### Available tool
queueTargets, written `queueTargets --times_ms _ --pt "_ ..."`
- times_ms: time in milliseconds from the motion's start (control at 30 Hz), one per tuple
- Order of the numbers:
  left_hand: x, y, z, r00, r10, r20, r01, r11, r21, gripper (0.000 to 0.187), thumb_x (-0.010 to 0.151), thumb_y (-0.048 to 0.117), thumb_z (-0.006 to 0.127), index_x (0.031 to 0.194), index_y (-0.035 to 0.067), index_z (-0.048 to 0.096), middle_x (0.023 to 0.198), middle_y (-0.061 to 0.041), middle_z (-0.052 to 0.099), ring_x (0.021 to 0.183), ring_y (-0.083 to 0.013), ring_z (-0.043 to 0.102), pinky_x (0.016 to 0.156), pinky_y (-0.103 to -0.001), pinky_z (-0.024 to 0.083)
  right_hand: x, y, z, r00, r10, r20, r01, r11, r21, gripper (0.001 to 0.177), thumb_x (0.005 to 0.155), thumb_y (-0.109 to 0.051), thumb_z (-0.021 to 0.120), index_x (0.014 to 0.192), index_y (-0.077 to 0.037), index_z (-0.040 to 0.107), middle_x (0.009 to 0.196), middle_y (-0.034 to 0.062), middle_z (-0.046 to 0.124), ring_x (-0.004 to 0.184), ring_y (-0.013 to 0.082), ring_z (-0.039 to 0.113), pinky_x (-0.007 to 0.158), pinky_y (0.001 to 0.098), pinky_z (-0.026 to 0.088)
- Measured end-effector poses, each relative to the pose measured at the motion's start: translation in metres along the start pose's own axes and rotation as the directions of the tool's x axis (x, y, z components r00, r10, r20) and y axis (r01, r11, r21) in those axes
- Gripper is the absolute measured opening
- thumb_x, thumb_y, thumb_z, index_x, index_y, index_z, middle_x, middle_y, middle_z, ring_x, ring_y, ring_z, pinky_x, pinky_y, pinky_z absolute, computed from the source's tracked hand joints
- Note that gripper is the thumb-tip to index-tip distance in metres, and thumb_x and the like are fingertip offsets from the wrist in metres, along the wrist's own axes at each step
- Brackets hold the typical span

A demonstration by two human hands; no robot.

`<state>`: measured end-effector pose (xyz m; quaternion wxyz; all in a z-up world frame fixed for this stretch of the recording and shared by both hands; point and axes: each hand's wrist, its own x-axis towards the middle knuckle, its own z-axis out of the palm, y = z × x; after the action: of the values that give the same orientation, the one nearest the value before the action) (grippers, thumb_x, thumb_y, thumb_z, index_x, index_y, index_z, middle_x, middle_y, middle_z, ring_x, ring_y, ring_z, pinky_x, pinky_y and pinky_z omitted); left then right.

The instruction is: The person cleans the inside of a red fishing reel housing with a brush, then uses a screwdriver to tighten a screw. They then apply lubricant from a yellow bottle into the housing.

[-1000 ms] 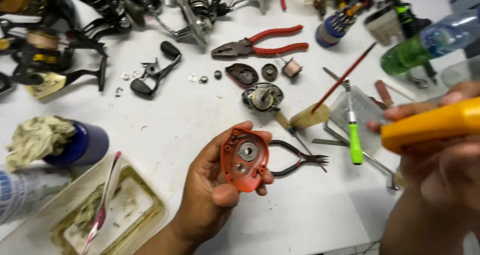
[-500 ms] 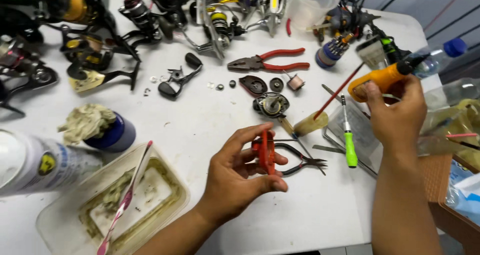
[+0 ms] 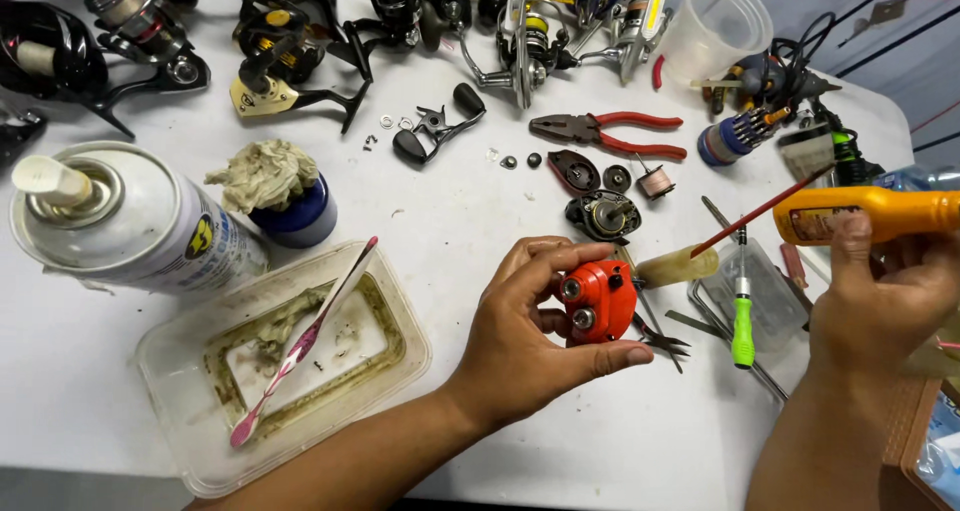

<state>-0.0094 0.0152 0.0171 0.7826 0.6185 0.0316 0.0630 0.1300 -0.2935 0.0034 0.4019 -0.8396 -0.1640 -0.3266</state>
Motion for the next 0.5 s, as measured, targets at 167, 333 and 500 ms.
queueTargets --times_ms 167,333,500 --pt "0.002 -0.004 0.002 0.999 -0.033 -0.002 0.032 0.996 -0.085 0.066 0.062 0.027 0.09 0.122 0.016 0.066 0.121 -0.004 0.069 0.088 -0.0102 0.068 0.08 -0.023 0.065 -0.003 -0.016 0.001 1.0 -0.002 0.003 0.002 1.0 0.0 0.021 0.123 0.006 0.066 0.136 0.01 0.049 0.128 0.0238 0.057 0.124 0.033 0.058 0.112 0.0457 0.051" --pt "0.005 -0.006 0.001 0.999 -0.036 -0.035 0.038 0.997 0.061 0.07 0.055 0.034 0.091 0.119 0.018 0.072 0.115 -0.001 0.078 0.1 -0.0041 0.068 0.091 -0.019 0.059 -0.014 -0.028 -0.006 0.964 -0.264 -0.031 0.264 0.965 -0.01 0.022 0.131 0.003 0.05 0.141 0.021 0.044 0.139 0.039 0.05 0.131 0.0522 0.053 0.116 0.0658 0.048" --pt "0.005 -0.004 0.0 0.995 -0.095 -0.018 0.096 0.989 0.114 0.066 0.057 0.039 0.09 0.119 0.021 0.072 0.109 0.002 0.078 0.091 -0.0036 0.068 0.085 -0.018 0.06 -0.023 -0.054 0.004 0.955 -0.295 -0.042 0.298 0.941 0.158 0.026 0.127 -0.005 0.043 0.13 0.02 0.038 0.122 0.0441 0.045 0.109 0.0564 0.057 0.094 0.069 0.059"
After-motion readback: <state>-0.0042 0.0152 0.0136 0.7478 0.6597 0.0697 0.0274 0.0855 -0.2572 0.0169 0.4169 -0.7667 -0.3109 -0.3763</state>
